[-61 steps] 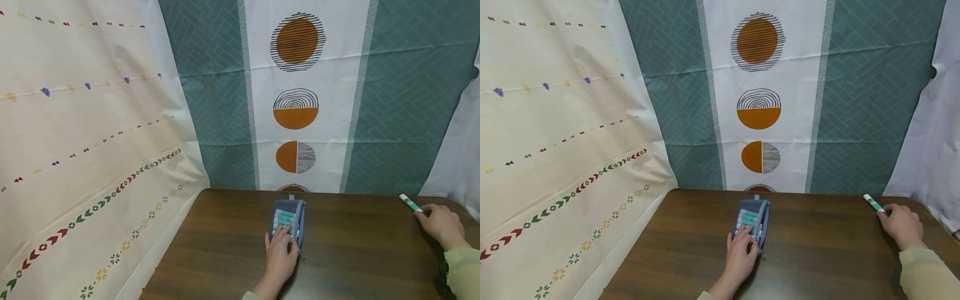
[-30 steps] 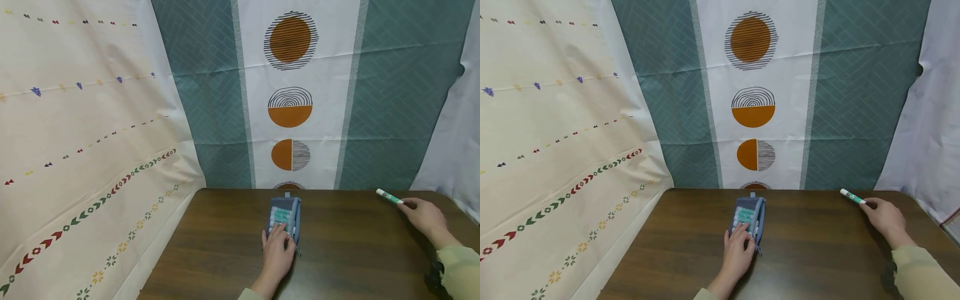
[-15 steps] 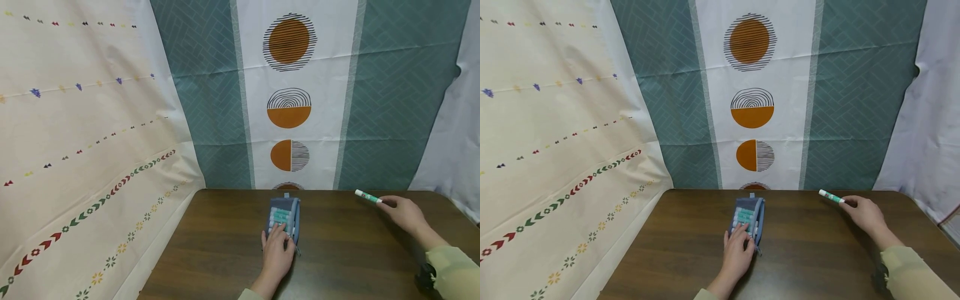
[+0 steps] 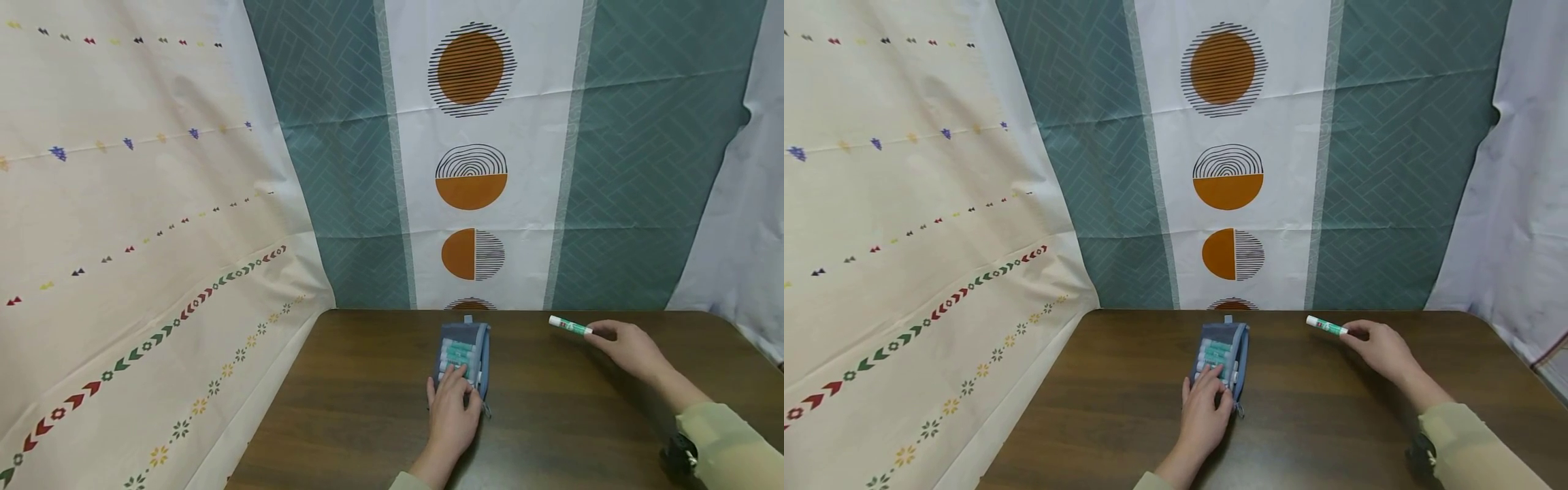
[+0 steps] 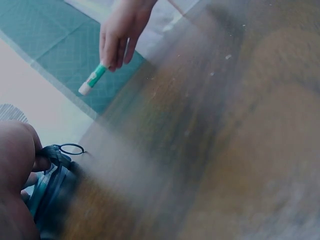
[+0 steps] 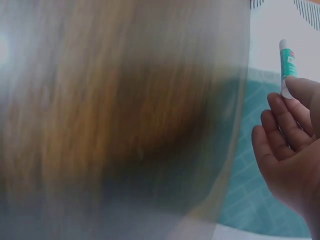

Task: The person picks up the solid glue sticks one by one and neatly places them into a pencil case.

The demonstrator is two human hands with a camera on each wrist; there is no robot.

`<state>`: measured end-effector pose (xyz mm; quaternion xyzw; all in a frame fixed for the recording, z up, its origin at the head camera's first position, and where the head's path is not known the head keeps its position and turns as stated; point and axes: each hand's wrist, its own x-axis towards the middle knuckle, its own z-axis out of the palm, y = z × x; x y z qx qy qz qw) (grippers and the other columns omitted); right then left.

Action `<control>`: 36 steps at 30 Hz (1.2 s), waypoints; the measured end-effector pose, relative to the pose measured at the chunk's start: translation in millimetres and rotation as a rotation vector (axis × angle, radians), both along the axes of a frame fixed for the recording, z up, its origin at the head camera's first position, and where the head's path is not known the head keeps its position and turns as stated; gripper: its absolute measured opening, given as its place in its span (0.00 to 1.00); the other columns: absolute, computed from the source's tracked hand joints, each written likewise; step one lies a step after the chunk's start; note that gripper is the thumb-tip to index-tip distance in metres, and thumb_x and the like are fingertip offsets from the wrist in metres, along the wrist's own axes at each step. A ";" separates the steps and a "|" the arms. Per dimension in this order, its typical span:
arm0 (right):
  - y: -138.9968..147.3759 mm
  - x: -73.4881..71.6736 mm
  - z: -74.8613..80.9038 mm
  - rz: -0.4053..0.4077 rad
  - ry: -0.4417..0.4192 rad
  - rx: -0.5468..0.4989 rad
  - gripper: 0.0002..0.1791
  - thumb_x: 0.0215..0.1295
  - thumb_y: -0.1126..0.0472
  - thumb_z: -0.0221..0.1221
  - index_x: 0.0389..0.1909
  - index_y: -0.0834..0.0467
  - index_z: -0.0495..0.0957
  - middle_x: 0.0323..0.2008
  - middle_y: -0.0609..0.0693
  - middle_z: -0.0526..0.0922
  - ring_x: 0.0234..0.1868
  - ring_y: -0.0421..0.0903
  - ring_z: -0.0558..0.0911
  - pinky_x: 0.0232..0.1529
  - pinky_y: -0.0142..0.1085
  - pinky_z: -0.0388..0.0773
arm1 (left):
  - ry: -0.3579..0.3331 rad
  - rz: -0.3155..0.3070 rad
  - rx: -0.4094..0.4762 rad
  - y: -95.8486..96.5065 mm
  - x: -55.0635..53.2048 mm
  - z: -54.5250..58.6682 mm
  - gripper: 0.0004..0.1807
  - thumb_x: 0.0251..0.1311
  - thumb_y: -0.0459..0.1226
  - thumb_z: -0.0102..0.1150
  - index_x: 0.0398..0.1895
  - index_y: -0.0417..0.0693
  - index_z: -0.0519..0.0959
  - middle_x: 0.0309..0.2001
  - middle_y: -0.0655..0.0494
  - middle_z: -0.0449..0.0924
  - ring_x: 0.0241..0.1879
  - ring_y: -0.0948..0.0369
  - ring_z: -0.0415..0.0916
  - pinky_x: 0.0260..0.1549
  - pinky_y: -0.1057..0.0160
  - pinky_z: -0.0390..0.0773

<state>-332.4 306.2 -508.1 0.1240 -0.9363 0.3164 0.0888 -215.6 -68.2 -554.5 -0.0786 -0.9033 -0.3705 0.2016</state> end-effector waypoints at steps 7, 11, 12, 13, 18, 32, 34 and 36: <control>-25.2 3.1 4.1 0.044 -0.016 -0.022 0.18 0.79 0.52 0.67 0.55 0.64 0.88 0.49 0.59 0.90 0.48 0.58 0.87 0.43 0.49 0.83 | -0.001 0.003 -0.008 0.5 -0.2 -0.4 0.11 0.68 0.35 0.64 0.27 0.54 0.78 0.70 0.53 0.83 0.77 0.47 0.73 0.75 0.21 0.53; -37.5 5.6 6.1 0.065 -0.032 -0.040 0.18 0.79 0.52 0.68 0.56 0.63 0.87 0.49 0.58 0.90 0.45 0.52 0.85 0.39 0.45 0.81 | 0.015 -0.003 0.000 1.1 -0.3 -0.5 0.11 0.69 0.34 0.65 0.27 0.54 0.78 0.70 0.52 0.83 0.76 0.47 0.73 0.74 0.21 0.53; -40.5 6.0 6.3 0.071 -0.036 -0.046 0.19 0.78 0.52 0.68 0.56 0.63 0.87 0.49 0.57 0.90 0.44 0.51 0.85 0.38 0.45 0.80 | 0.021 -0.004 0.002 1.2 -0.3 -0.7 0.11 0.69 0.34 0.65 0.27 0.54 0.78 0.70 0.52 0.84 0.76 0.46 0.73 0.74 0.21 0.53; -43.3 6.0 6.0 0.078 -0.042 -0.052 0.19 0.78 0.52 0.68 0.56 0.63 0.87 0.49 0.57 0.90 0.43 0.50 0.84 0.38 0.44 0.79 | 0.027 -0.005 0.004 1.2 -0.1 -0.8 0.12 0.69 0.33 0.65 0.27 0.54 0.78 0.70 0.52 0.84 0.76 0.46 0.73 0.74 0.21 0.53; -57.4 5.5 3.6 0.100 -0.052 -0.067 0.16 0.77 0.53 0.69 0.56 0.60 0.88 0.49 0.54 0.91 0.44 0.49 0.85 0.39 0.43 0.81 | 0.044 0.000 0.001 1.3 0.3 -1.2 0.12 0.68 0.33 0.64 0.26 0.54 0.76 0.68 0.52 0.85 0.76 0.46 0.74 0.73 0.20 0.54; -90.7 0.8 -2.8 0.157 -0.047 -0.064 0.13 0.75 0.55 0.71 0.51 0.60 0.89 0.45 0.50 0.91 0.43 0.47 0.86 0.43 0.46 0.83 | 0.020 0.000 0.001 0.9 -0.6 -1.6 0.11 0.69 0.34 0.65 0.27 0.54 0.78 0.70 0.51 0.84 0.76 0.46 0.73 0.74 0.21 0.53; -94.4 -0.3 -3.5 0.163 -0.048 -0.064 0.13 0.75 0.55 0.71 0.50 0.60 0.89 0.45 0.50 0.91 0.43 0.47 0.85 0.43 0.46 0.83 | 0.018 0.001 0.003 0.8 -0.6 -1.6 0.11 0.69 0.34 0.64 0.27 0.54 0.78 0.70 0.52 0.84 0.76 0.46 0.73 0.74 0.21 0.53; -99.0 -1.8 -4.7 0.160 -0.048 -0.066 0.12 0.74 0.56 0.71 0.50 0.60 0.89 0.44 0.50 0.91 0.42 0.46 0.84 0.44 0.46 0.83 | 0.016 0.003 0.002 0.8 -0.6 -1.7 0.11 0.69 0.34 0.65 0.27 0.54 0.78 0.70 0.52 0.84 0.76 0.47 0.73 0.74 0.21 0.53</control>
